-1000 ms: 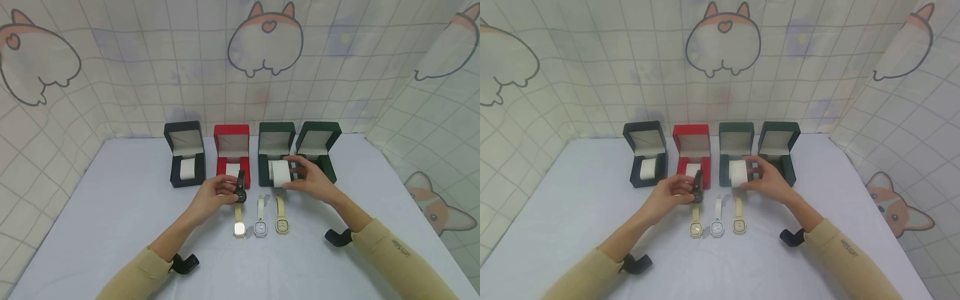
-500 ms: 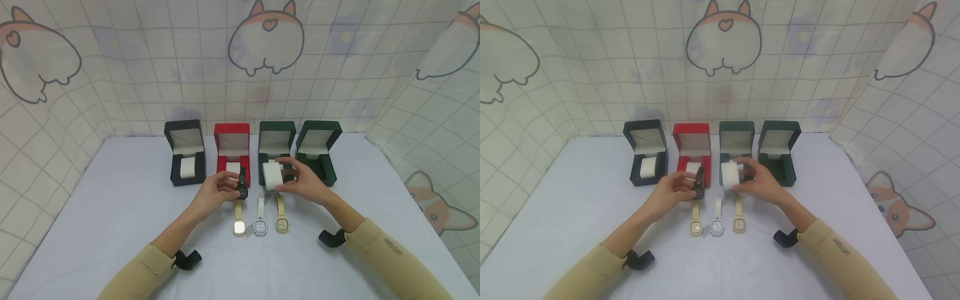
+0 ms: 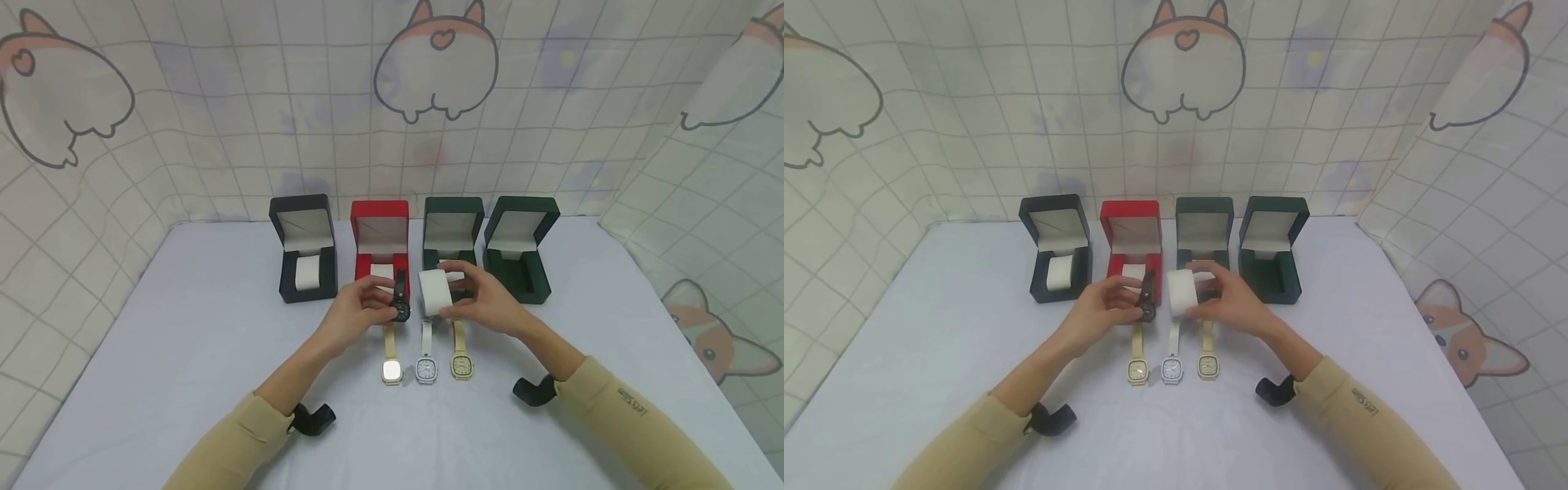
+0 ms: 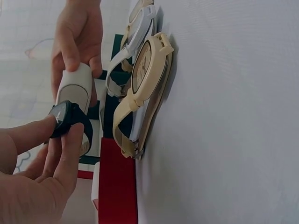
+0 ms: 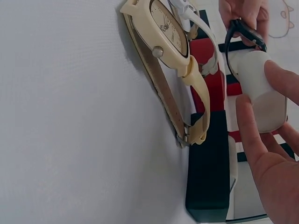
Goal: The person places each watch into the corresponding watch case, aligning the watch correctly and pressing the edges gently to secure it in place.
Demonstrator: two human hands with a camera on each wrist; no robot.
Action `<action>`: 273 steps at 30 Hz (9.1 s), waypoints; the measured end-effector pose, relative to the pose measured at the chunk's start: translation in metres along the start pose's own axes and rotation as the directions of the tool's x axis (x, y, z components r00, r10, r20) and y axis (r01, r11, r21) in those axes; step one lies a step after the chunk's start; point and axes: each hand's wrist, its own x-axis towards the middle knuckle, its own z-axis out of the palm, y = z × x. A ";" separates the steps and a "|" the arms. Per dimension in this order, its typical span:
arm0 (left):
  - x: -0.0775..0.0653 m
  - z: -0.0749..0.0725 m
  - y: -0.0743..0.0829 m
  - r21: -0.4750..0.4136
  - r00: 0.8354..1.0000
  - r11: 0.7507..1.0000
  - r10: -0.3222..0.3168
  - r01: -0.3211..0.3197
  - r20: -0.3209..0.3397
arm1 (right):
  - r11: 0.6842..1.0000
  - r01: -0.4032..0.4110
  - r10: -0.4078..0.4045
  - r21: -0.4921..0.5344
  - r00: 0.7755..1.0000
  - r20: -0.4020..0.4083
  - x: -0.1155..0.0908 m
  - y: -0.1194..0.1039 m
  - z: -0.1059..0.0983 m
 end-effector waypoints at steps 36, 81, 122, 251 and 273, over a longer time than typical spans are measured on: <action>0.004 0.009 0.002 0.047 0.995 0.996 0.067 -0.070 0.078 | 0.998 0.055 -0.057 0.030 0.993 0.100 -0.001 -0.005 0.007; 0.000 0.008 -0.003 0.090 0.970 0.968 0.227 -0.234 0.083 | 0.992 0.103 -0.108 0.078 0.992 0.067 -0.001 -0.005 0.010; 0.000 0.024 0.001 0.199 0.941 0.930 0.328 -0.308 -0.076 | 0.996 0.081 -0.082 0.028 0.996 0.024 0.007 -0.010 0.015; 0.018 -0.012 -0.011 -0.119 0.945 0.965 0.254 -0.233 0.206 | 0.981 0.132 -0.140 0.142 0.989 0.047 0.010 -0.010 0.005; 0.019 -0.023 -0.010 -0.146 0.959 0.986 0.116 -0.080 0.257 | 0.975 0.197 -0.206 0.106 0.975 0.086 0.010 -0.011 0.009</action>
